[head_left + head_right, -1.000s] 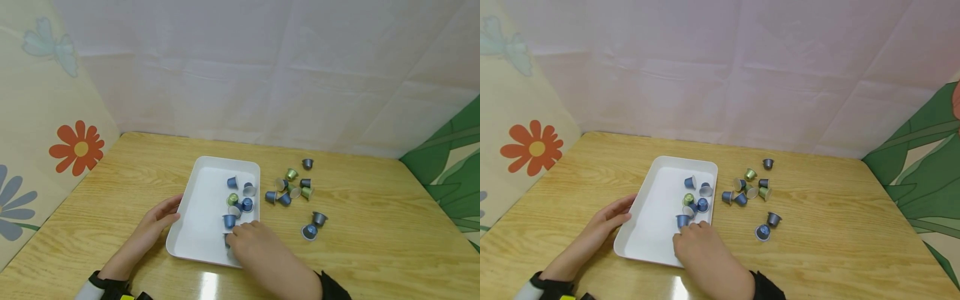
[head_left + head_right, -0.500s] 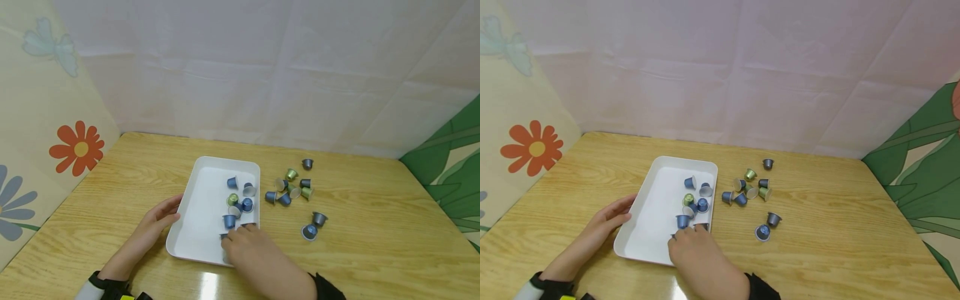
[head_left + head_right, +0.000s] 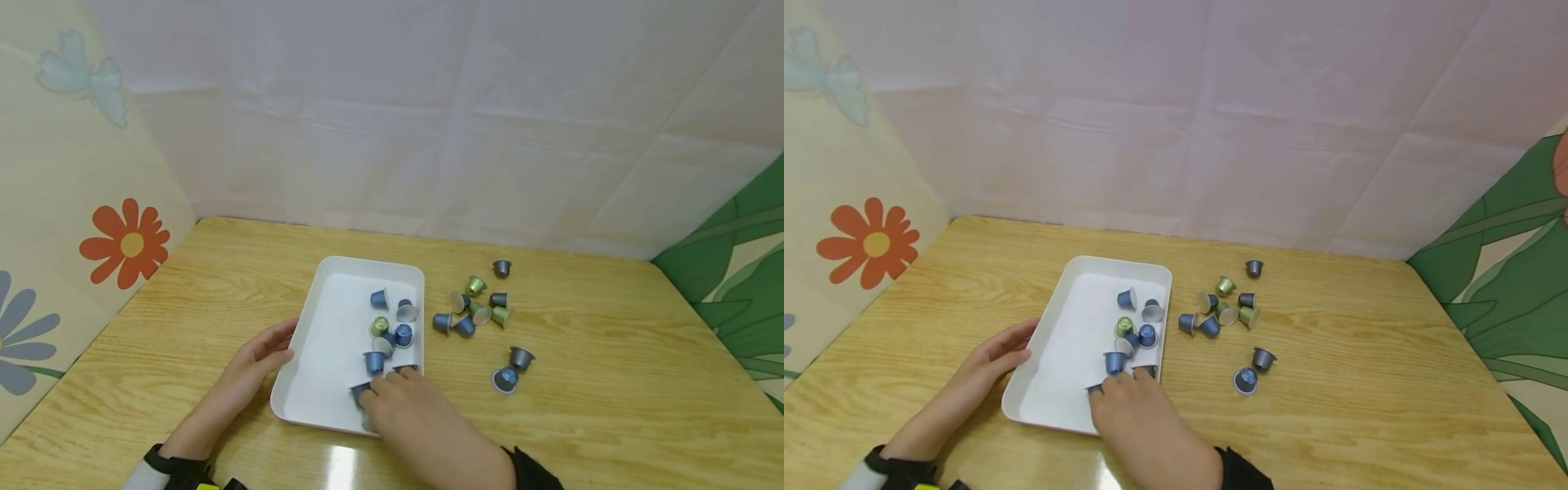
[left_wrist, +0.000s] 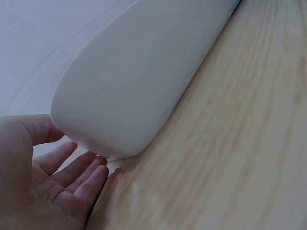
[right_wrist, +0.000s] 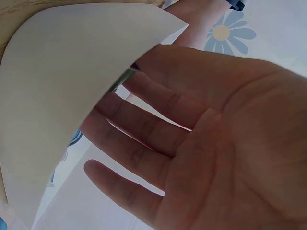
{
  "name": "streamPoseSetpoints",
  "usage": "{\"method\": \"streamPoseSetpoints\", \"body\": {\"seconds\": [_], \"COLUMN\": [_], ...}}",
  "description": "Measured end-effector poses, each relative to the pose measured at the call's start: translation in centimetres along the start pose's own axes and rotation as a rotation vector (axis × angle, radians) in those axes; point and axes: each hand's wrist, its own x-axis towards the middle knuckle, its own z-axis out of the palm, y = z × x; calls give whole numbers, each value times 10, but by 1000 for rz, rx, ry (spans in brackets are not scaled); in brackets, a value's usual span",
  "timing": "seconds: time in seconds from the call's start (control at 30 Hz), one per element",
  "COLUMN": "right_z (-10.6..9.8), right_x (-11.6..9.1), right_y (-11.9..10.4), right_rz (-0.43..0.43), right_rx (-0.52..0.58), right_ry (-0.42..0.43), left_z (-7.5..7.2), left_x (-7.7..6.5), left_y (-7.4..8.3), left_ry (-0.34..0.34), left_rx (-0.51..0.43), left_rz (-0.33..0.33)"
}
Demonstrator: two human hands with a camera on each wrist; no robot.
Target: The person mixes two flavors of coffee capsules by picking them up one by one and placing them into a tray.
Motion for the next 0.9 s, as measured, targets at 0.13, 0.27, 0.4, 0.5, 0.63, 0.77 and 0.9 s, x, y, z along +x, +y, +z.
{"method": "streamPoseSetpoints", "body": {"seconds": [0.13,0.27,0.4,0.5,0.63,0.77,0.9], "right_z": [0,0,0,0,-3,-5,-8], "right_x": [0,0,0,0,-1,-2,-3], "right_y": [-1,-1,-1,-1,0,3,9], "right_rz": [-4,2,9,13,28,52,73], "right_rx": [-10,-10,-23,-34,-7,62,95], "right_ry": [15,22,52,64,52,35,34], "left_z": [0,0,0,0,0,-1,-1], "left_x": [0,0,0,0,-1,-1,0], "left_y": [0,0,0,0,0,-1,-1], "left_ry": [-2,-3,2,2,-4,-5,-1], "left_rx": [2,10,15,12,11,7,3], "left_rz": [-1,-8,-12,-6,1,-2,-2]}}
